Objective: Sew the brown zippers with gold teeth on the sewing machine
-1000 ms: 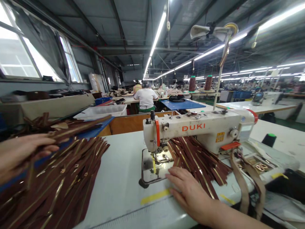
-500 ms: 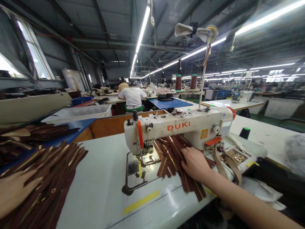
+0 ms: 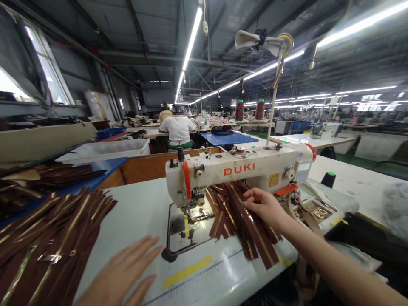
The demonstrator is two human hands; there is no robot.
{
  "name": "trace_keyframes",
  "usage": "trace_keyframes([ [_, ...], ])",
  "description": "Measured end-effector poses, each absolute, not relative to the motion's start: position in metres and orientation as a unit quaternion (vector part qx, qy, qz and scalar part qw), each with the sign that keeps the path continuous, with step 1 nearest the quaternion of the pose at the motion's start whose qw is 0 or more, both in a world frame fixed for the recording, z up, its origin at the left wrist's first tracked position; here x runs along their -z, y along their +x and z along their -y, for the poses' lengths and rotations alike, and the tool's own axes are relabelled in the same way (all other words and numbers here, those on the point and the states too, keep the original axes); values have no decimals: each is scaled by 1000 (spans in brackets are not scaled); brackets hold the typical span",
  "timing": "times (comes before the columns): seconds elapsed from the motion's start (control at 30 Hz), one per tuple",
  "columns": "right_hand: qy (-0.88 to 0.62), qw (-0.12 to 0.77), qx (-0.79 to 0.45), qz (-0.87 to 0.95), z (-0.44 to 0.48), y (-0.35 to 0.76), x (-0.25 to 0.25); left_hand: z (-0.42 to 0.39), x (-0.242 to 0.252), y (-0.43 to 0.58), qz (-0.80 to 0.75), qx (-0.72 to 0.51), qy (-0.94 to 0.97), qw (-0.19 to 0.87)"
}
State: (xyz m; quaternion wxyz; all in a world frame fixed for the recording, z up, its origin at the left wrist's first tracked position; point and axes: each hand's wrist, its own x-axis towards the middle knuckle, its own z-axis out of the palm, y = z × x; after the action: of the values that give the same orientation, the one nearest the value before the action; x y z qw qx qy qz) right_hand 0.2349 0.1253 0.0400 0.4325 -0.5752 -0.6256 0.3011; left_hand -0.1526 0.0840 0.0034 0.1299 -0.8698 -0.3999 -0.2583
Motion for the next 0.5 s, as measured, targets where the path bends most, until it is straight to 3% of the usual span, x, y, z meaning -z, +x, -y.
trace_keyframes([
  [0.07,-527,486,-380,584,-112,226,-40,-67,-1,-110,368,262,-892,-2],
  [0.13,-488,528,-446,534,-97,213,-39,-53,-2,-62,375,270,-863,-203],
  [0.27,-448,603,-466,468,-74,186,-27,-41,-1,15,332,332,-619,-629],
  [0.37,-430,633,-477,432,-64,176,-14,-40,0,35,314,329,-482,-749],
  [0.5,-411,563,-620,360,-50,175,-1,-36,-3,21,342,325,-421,-774],
])
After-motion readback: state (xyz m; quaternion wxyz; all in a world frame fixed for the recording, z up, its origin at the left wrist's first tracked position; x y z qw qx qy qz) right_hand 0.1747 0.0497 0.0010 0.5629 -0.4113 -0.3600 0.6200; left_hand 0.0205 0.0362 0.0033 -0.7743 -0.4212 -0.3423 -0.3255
